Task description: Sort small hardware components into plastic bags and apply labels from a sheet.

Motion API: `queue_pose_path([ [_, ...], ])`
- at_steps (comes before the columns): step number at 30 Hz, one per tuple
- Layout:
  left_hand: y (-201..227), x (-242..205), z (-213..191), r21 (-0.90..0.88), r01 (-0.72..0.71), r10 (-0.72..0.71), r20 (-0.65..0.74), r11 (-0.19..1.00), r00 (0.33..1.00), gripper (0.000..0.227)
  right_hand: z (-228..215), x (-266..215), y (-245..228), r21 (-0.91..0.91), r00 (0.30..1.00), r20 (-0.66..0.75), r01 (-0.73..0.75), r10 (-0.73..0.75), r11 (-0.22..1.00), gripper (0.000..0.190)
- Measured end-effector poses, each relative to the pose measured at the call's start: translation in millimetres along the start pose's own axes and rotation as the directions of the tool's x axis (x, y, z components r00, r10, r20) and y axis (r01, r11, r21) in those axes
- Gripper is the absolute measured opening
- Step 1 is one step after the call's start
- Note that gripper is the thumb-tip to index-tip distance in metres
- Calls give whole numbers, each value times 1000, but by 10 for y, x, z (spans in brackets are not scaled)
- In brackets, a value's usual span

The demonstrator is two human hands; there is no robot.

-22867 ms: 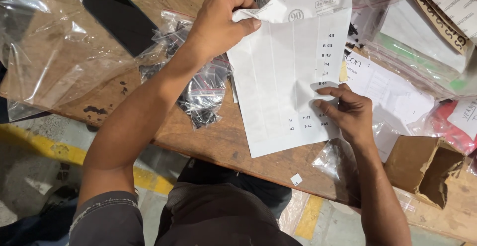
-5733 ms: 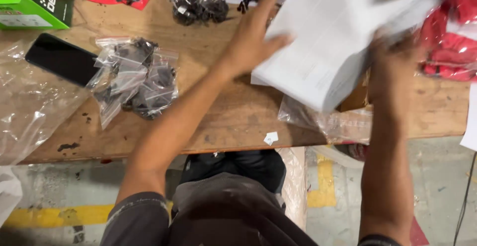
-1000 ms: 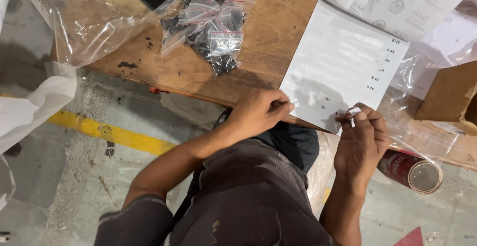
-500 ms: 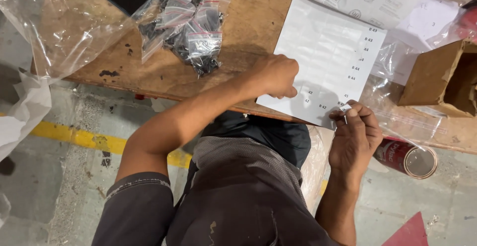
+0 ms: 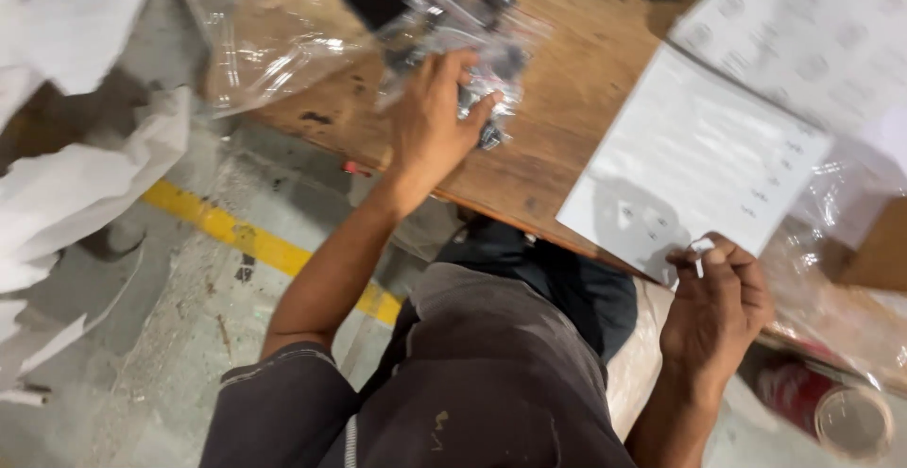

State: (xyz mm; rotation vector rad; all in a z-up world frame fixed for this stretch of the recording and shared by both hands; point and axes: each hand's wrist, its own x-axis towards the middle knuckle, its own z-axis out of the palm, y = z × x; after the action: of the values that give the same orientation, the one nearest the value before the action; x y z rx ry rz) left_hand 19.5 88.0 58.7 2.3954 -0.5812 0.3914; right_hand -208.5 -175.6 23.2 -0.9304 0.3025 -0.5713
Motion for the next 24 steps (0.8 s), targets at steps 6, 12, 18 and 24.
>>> queue_pose_path([
  [6,-83,-61,63,54,96,-98,24,994,995,55,299,16,136,-115,994,100,-26,37,993,9],
  [12,-290,-108,347,19,30,-29,-74,999,997,29,350,11,121,-162,994,79,-65,78,985,12],
  [18,-188,-202,365,-341,-4,-19,-64,940,998,23,452,97,178,-243,992,83,-69,91,968,12],
  [24,144,-319,440,-655,334,-278,191,678,941,39,987,418,359,-461,954,260,-12,148,888,8],
])
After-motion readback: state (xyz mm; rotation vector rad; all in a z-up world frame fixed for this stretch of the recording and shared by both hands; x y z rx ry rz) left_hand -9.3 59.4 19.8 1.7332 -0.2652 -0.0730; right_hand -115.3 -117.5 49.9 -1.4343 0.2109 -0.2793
